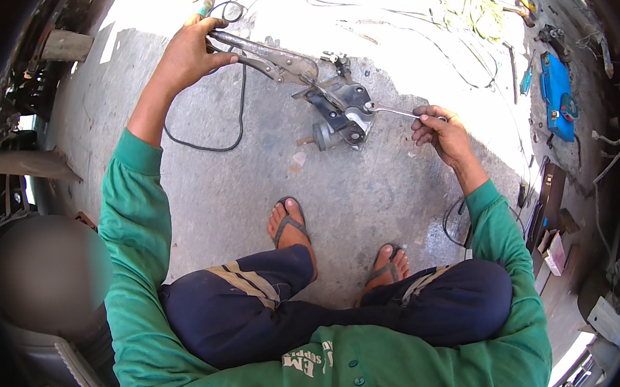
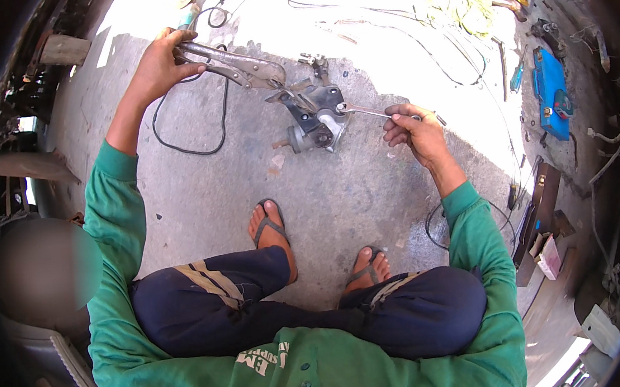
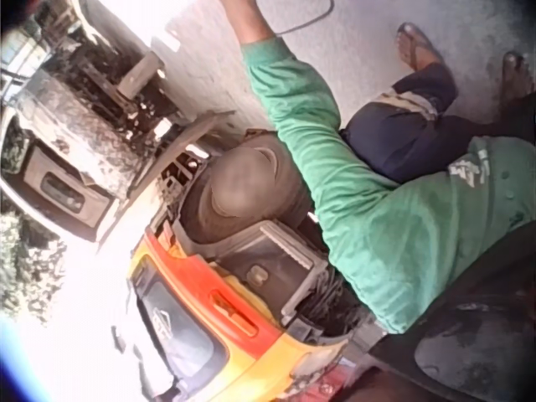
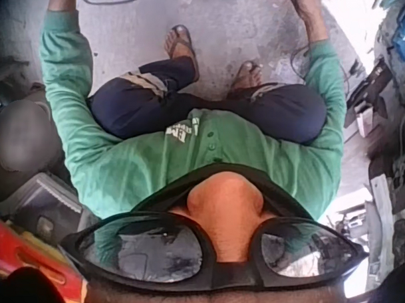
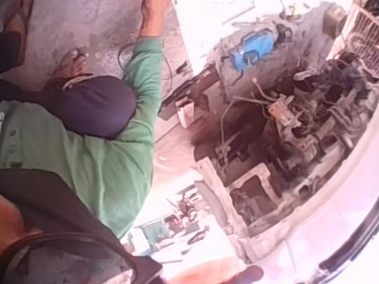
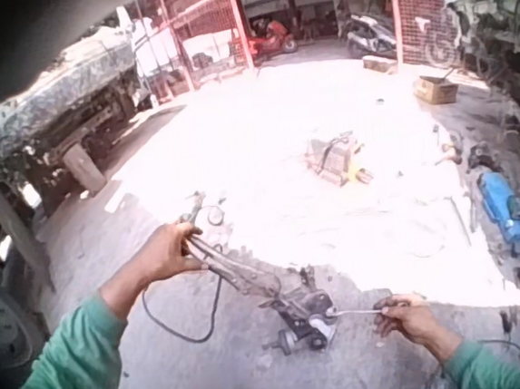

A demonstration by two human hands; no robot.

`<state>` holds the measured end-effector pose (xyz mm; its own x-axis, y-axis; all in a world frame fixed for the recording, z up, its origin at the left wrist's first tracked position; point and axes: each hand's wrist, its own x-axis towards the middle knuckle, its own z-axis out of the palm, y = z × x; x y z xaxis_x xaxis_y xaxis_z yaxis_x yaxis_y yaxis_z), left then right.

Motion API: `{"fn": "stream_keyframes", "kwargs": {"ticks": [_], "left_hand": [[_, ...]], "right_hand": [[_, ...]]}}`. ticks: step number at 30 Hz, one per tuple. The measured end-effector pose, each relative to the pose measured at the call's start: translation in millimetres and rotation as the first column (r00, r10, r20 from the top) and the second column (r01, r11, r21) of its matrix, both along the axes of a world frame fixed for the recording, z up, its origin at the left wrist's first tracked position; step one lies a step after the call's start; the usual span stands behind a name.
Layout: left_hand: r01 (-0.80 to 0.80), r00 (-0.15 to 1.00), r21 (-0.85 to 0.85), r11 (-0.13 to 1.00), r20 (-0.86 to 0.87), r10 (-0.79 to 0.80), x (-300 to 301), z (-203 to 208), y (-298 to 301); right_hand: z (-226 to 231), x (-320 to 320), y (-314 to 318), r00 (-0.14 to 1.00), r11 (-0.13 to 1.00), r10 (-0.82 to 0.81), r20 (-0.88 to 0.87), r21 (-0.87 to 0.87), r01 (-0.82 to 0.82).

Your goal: The person sits on the floor and uses a wrench to tighten bolts on a mechanical part, likely a brake caliper assembly. They adjust the part and continue tightening the bolts with the wrench.

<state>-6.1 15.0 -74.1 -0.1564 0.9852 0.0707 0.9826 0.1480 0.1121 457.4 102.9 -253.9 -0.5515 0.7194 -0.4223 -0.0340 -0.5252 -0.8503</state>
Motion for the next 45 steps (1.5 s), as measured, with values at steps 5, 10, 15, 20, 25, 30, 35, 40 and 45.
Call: {"fn": "stream_keyframes", "kwargs": {"ticks": [5, 10, 15, 20, 25, 30, 35, 40, 45], "left_hand": [[-0.044, 0.998, 0.034, 0.998, 0.042, 0.043, 3.6, -9.3, 12.9], [-0.062, 0.995, 0.044, 0.997, 0.085, 0.058, -1.9, -16.5, 13.7], [-0.129, 0.956, 0.041, 0.991, 0.27, 0.113, 2.6, -14.0, 4.3], [-0.137, 0.972, 0.015, 0.99, 0.193, 0.131, -8.2, -6.6, -12.4], [-0.225, 0.969, 0.022, 0.974, 0.115, 0.221, 3.3, 76.6, -47.1], [-0.216, 0.96, 0.118, 0.969, 0.209, 0.188, 43.5, 204.8, -91.3], [0.04, 0.956, 0.219, 0.975, 0.275, -0.101, 120.9, 271.1, -54.9], [0.066, 0.919, 0.4, 0.914, 0.333, -0.212, 154.3, 242.2, -11.1], [0.035, 0.905, 0.575, 0.818, 0.329, -0.27, 150.5, 204.2, 10.9]], "right_hand": [[-14.0, -11.9, 75.8, 0.996, 0.992, 0.088, 0.032, -0.089, -0.085], [-9.1, -81.1, 125.0, 0.948, 0.967, 0.251, 0.197, -0.008, -0.254], [38.8, -159.1, 88.5, 0.833, 0.762, 0.477, 0.281, 0.34, -0.551], [97.7, -135.3, 34.3, 0.579, 0.133, 0.554, 0.598, 0.623, -0.771], [78.6, -49.3, 38.7, 0.644, 0.304, 0.618, 0.451, 0.619, -0.724], [39.3, -31.0, 85.8, 0.916, 0.919, 0.391, 0.09, 0.021, -0.394], [3.7, -104.7, 125.8, 0.92, 0.957, 0.29, 0.265, -0.093, -0.275], [46.1, -153.5, 68.5, 0.821, 0.587, 0.409, 0.4, 0.573, -0.572], [87.3, -78.7, 15.8, 0.792, 0.343, 0.398, 0.463, 0.726, -0.596]]}}
